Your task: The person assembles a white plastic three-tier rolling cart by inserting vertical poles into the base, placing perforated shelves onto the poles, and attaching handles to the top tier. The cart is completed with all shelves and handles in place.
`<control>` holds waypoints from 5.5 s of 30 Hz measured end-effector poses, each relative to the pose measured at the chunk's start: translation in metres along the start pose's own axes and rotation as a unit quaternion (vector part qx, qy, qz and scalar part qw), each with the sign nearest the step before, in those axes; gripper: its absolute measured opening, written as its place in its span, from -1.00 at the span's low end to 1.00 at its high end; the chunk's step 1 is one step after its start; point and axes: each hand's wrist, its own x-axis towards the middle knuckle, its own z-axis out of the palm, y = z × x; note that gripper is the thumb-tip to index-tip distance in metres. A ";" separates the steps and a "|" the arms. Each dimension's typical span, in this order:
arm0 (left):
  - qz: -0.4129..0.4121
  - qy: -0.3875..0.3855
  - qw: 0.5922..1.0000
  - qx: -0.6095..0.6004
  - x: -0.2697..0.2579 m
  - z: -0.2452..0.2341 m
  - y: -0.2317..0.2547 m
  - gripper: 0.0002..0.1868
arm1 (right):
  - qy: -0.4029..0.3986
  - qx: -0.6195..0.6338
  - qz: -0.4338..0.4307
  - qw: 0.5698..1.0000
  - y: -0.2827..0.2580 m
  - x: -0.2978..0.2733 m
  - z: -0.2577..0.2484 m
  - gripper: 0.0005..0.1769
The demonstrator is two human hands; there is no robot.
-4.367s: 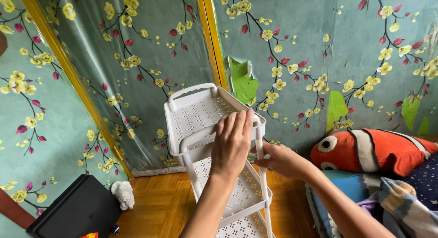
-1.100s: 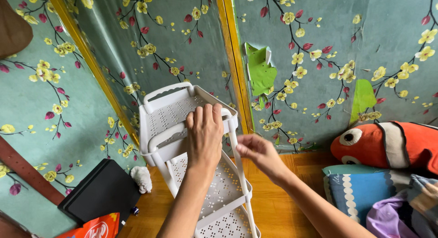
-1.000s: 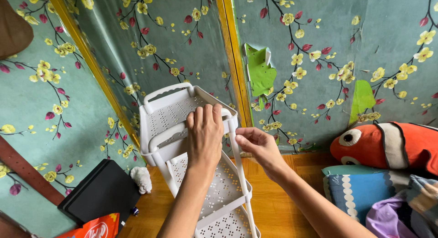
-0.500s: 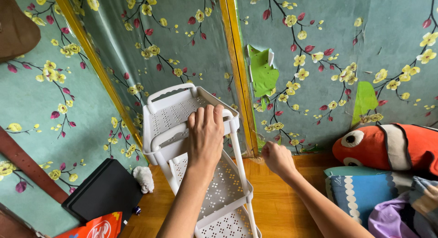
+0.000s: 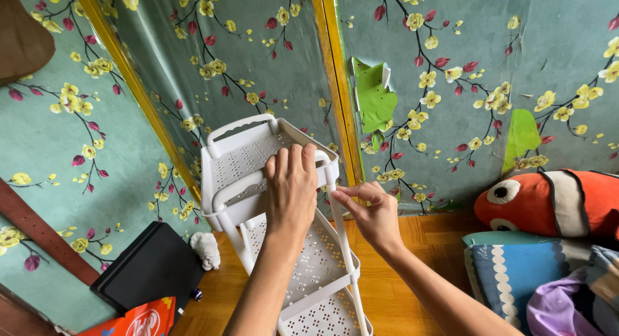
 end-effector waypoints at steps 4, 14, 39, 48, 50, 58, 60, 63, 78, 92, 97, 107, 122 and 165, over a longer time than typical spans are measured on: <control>0.002 0.018 1.000 0.011 0.000 0.003 -0.003 -0.42 | 0.002 -0.066 -0.077 0.995 -0.004 0.008 -0.006 -0.81; 0.000 0.011 1.000 0.010 -0.001 0.010 -0.002 -0.42 | -0.066 0.311 0.091 0.944 0.007 0.010 0.009 -0.92; -0.028 0.047 0.994 -0.096 -0.028 0.005 -0.067 0.18 | -0.402 0.264 0.186 0.857 0.022 0.009 -0.010 -0.47; -0.183 -0.046 0.974 -0.125 -0.059 0.025 -0.126 -0.29 | -0.389 0.165 0.159 0.892 0.034 -0.012 0.013 -0.69; -0.172 -0.055 0.978 -0.108 -0.052 0.017 -0.126 -0.22 | -0.375 0.164 0.162 0.898 0.030 -0.014 0.014 -0.69; -0.068 -0.090 0.942 -0.317 -0.019 -0.032 -0.059 0.19 | -0.282 0.095 0.139 0.944 -0.009 -0.058 0.039 -0.65; -0.068 -0.107 0.967 -0.221 -0.014 -0.026 -0.021 0.11 | -0.321 0.120 0.074 0.936 -0.012 -0.071 0.040 -0.60; -0.093 -0.138 0.985 -0.044 -0.009 -0.015 0.011 0.07 | -0.390 0.070 -0.022 0.918 -0.008 -0.073 0.041 -0.69; -0.170 -0.017 0.977 -0.124 -0.057 0.029 -0.100 -0.40 | -0.056 0.179 0.263 0.946 0.051 0.031 -0.049 -0.28; -0.161 0.031 0.929 -0.333 -0.021 -0.025 -0.039 -0.36 | -0.376 0.204 0.147 0.892 0.011 -0.011 0.011 -0.68; -0.063 -0.038 0.994 -0.078 0.003 -0.035 0.026 0.03 | -0.220 0.061 -0.132 0.965 0.006 -0.033 0.031 -0.69; -0.007 -0.033 0.999 0.027 -0.011 -0.012 0.008 -0.30 | -0.052 -0.346 -0.190 0.917 -0.069 0.041 -0.062 -0.16; 0.009 -0.029 0.999 -0.040 -0.011 -0.008 -0.001 -0.27 | -0.053 -0.281 -0.325 0.901 -0.058 0.048 -0.058 -0.02; -0.061 -0.084 0.962 -0.252 -0.002 -0.029 0.010 -0.35 | -0.078 -0.207 -0.302 0.927 -0.047 0.040 -0.035 -0.71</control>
